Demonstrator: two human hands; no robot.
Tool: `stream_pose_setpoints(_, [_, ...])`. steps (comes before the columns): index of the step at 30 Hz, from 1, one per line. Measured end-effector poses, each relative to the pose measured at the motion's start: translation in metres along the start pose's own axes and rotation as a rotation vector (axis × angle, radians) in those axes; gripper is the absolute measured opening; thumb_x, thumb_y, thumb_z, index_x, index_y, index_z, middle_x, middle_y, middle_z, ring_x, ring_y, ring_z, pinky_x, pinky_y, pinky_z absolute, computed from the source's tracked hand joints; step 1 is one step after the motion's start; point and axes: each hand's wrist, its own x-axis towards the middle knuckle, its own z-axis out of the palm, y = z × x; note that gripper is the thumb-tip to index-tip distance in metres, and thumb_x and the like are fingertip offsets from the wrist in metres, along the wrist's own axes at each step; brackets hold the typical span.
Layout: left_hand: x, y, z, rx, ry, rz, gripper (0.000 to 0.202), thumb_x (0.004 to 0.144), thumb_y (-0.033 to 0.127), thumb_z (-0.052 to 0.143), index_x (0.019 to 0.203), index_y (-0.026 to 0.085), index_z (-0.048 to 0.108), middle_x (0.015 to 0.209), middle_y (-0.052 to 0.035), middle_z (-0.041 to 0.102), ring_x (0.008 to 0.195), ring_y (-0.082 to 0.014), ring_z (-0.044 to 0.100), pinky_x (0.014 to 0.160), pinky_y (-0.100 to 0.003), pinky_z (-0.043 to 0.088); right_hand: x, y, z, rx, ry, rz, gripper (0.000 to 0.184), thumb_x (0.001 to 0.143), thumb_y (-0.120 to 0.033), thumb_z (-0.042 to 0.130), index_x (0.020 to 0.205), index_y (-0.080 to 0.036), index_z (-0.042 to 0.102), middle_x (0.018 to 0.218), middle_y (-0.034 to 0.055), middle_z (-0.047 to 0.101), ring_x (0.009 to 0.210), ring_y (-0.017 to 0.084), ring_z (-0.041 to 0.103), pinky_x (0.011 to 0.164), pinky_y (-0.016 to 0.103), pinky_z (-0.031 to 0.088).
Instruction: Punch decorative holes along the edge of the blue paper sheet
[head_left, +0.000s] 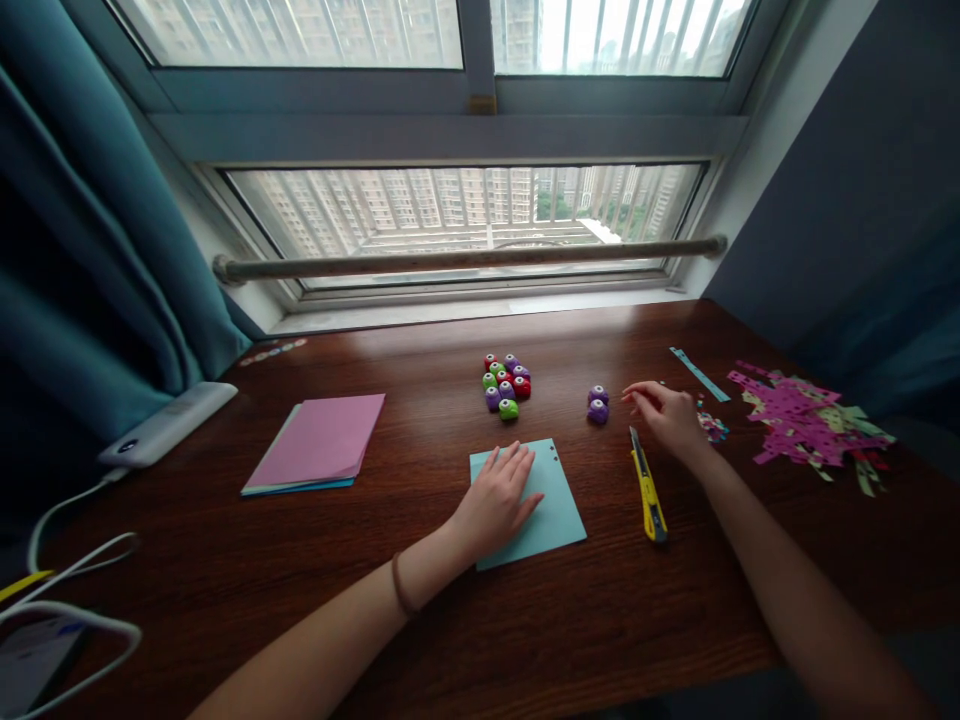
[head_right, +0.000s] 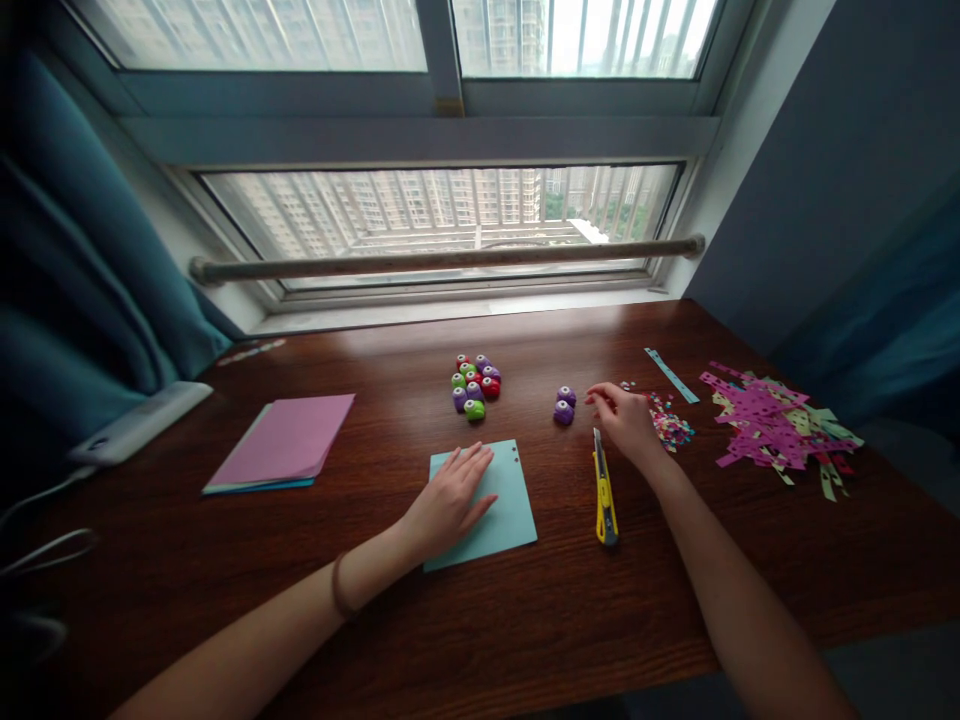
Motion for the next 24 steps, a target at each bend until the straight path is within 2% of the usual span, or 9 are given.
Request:
stream_pose_setpoints(4, [-0.002,0.002,-0.003,0.018,-0.024,-0.005,0.054,0.09,0.041,0.039,0.13,0.005,0.034,0.135,-0.0173,0.036,0.13,-0.0274,0.023,0.106,-0.046,0.023,-0.012,-0.023,0.019,-0.127,-0.112,-0.175,0.014,0.084,-0.026,0.052,0.084,-0.017,0.062,0.078,0.0044,0.063,0.067,0.018,0.059,0.061,0.027,0.044])
stream_pose_setpoints(6, [-0.002,0.004,-0.005,0.026,-0.029,-0.004,0.056,0.09,0.043,0.039,0.13,0.005,0.034,0.136,-0.0175,0.034,0.131,-0.0282,0.021,0.106,-0.047,0.022,-0.016,-0.026,0.026,-0.179,-0.191,-0.25,0.015,0.085,-0.024,0.051,0.08,-0.017,0.063,0.079,0.0042,0.063,0.07,0.018,0.058,0.065,0.026,0.044])
stream_pose_setpoints(9, [-0.002,0.005,-0.007,0.034,-0.039,-0.004,0.056,0.09,0.043,0.039,0.13,0.005,0.035,0.137,-0.017,0.033,0.132,-0.0285,0.019,0.107,-0.046,0.021,-0.019,-0.022,0.032,-0.269,-0.288,-0.266,0.018,0.088,-0.022,0.048,0.085,-0.018,0.065,0.085,0.0042,0.063,0.076,0.018,0.059,0.071,0.026,0.043])
stream_pose_setpoints(15, [-0.001,0.003,-0.005,0.023,-0.069,-0.006,0.057,0.089,0.043,0.04,0.131,0.005,0.035,0.136,-0.0156,0.036,0.131,-0.0283,0.022,0.107,-0.045,0.02,-0.017,-0.004,0.037,-0.357,-0.279,-0.237,0.023,0.09,-0.02,0.044,0.104,-0.017,0.062,0.097,0.0055,0.06,0.086,0.02,0.056,0.078,0.027,0.044])
stream_pose_setpoints(24, [-0.003,0.0,-0.007,-0.031,-0.102,-0.016,0.061,0.089,0.046,0.038,0.133,0.006,0.029,0.138,-0.0134,0.033,0.132,-0.0267,0.018,0.108,-0.047,0.016,-0.014,0.006,0.038,-0.319,-0.241,-0.304,0.028,0.088,-0.016,0.043,0.113,-0.011,0.055,0.102,0.0103,0.057,0.094,0.023,0.051,0.085,0.035,0.042])
